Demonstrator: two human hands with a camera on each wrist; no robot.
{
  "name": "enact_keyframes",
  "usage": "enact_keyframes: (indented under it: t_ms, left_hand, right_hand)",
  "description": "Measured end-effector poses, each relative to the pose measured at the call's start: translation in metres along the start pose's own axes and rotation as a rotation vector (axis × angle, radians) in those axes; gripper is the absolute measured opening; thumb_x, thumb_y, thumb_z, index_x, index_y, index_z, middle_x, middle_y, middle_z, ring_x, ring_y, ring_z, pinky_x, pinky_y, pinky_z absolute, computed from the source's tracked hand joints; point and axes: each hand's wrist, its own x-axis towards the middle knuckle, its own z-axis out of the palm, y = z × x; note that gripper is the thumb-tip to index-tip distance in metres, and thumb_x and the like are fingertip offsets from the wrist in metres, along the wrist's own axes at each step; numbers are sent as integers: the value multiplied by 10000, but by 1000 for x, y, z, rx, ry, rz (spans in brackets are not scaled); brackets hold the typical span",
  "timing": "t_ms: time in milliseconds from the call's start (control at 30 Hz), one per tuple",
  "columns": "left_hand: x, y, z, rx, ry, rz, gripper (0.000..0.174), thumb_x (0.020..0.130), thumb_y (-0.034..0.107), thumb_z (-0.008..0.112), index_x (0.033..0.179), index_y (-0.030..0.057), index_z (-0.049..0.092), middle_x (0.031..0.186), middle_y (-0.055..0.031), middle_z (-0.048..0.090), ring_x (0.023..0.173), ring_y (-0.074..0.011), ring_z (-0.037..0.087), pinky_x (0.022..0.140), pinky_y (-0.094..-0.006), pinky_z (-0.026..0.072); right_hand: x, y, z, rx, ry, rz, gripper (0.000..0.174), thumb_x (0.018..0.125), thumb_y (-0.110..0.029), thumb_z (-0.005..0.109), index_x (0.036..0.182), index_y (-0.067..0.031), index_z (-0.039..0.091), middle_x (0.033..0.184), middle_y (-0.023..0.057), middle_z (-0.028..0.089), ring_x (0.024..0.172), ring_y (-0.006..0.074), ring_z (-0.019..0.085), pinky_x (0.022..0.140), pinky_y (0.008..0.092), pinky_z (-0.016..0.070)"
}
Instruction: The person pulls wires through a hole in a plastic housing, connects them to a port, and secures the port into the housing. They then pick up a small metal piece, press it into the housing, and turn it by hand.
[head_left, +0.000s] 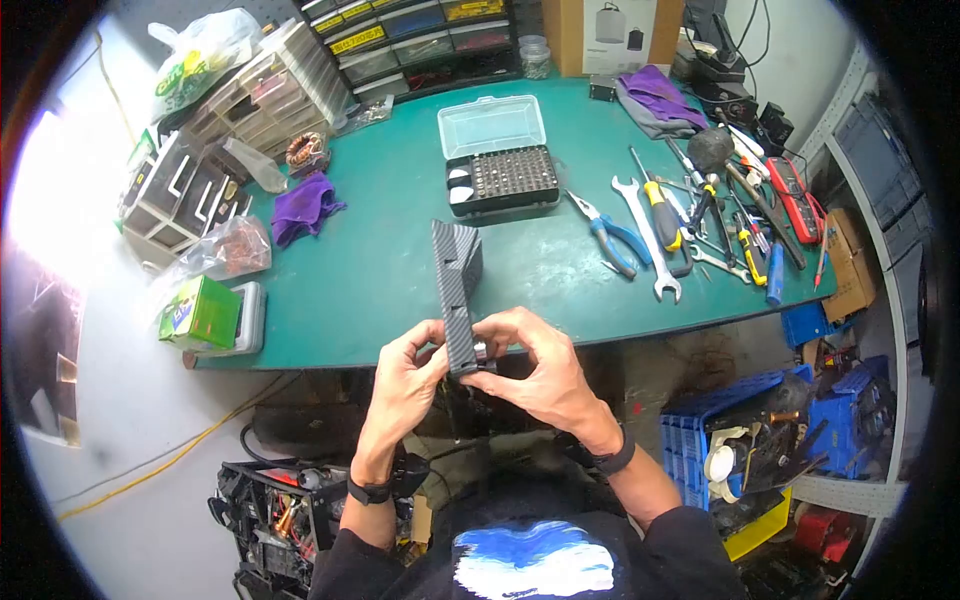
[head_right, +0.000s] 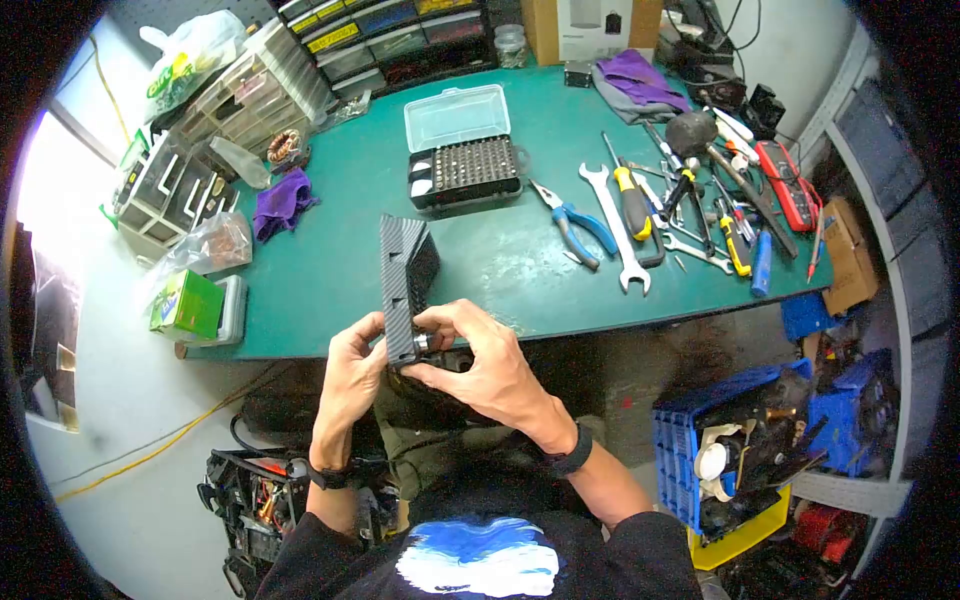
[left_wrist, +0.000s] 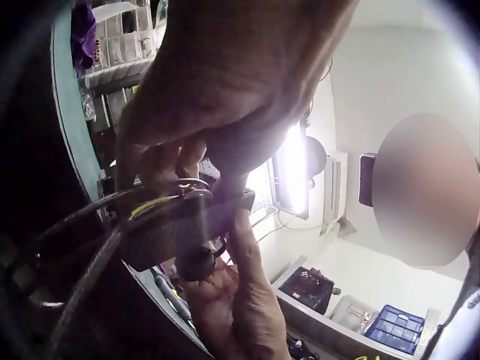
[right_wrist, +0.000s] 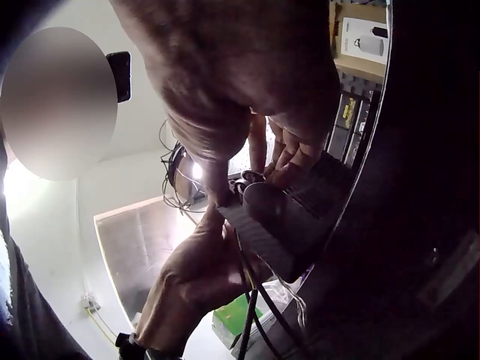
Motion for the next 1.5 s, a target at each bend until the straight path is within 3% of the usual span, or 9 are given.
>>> enact_keyframes:
  t_ms: [233, 300, 500, 633, 667, 833, 967, 1100, 1500]
  left_hand:
    - [-3, -14, 4, -96, 75, 134, 176, 1027, 103, 628, 1123, -43, 639, 1031, -9, 668, 903, -61, 622, 815, -227, 529]
    - [-4, -24, 2, -173, 114, 283, 155, 1022, 74, 627, 1124, -42, 639, 1070, -21, 665, 922, -66, 631, 825, -228, 534]
    - [-9, -35, -16, -224, 120, 225, 182, 1033, 59, 595, 1182, -39, 633, 1100, -34, 686, 973, -77, 640, 868, -235, 526]
    - [-12, -38, -15, -390, 155, 171, 227, 1052, 80, 564, 1230, -46, 627, 1102, -40, 701, 972, -90, 652, 870, -243, 526]
    - [-12, -43, -19, -437, 123, 189, 323, 1025, 121, 616, 1292, -59, 586, 1162, -84, 695, 980, -118, 676, 880, -260, 560]
    - [-12, -53, -18, -407, 164, 215, 360, 1005, 140, 651, 1294, -64, 586, 1156, -92, 696, 997, -128, 678, 896, -267, 561]
    - [-13, -57, -20, -513, 179, 189, 335, 1006, 96, 631, 1296, -67, 586, 1177, -111, 702, 1020, -158, 690, 913, -289, 563]
    - [-14, -73, -28, -564, 187, 217, 326, 1013, 52, 605, 1316, -67, 576, 1200, -111, 696, 1031, -155, 689, 900, -280, 566]
    - [-18, -81, -33, -644, 112, 196, 317, 1034, 32, 566, 1335, -66, 556, 1226, -95, 680, 1068, -150, 675, 948, -291, 544]
  right_hand:
    - [6, -4, 4, -42, 1, -69, 480, 744, -74, 873, 1179, -25, 677, 1065, 99, 680, 851, 195, 664, 783, 320, 561]
    - [6, -3, 6, -26, -11, -65, 476, 742, -66, 870, 1175, -26, 677, 1066, 98, 677, 848, 190, 661, 779, 318, 559]
    - [11, -7, 15, -54, -32, -67, 467, 727, -23, 871, 1160, -27, 694, 1084, 107, 676, 851, 172, 650, 787, 310, 543]
    - [14, -8, 20, -29, -64, -105, 433, 766, -30, 835, 1158, -5, 654, 1110, 137, 654, 898, 236, 680, 807, 332, 580]
    - [14, -8, 21, -27, -80, -116, 432, 770, -27, 830, 1161, -2, 648, 1115, 142, 650, 911, 250, 684, 816, 340, 585]
    - [15, -8, 21, -22, -102, -151, 436, 786, -83, 835, 1166, 2, 638, 1131, 151, 636, 965, 282, 686, 847, 365, 582]
    - [20, -7, -19, -269, 11, -195, 349, 821, -183, 820, 1096, -27, 672, 1059, 152, 660, 958, 337, 667, 842, 409, 550]
    - [24, 18, -89, -877, 193, -198, 163, 835, -87, 759, 967, -34, 680, 980, 136, 650, 942, 321, 620, 816, 418, 514]
    - [33, 29, -132, -1195, -67, -163, 109, 828, -31, 687, 909, -7, 617, 931, 148, 550, 909, 330, 586, 780, 444, 516]
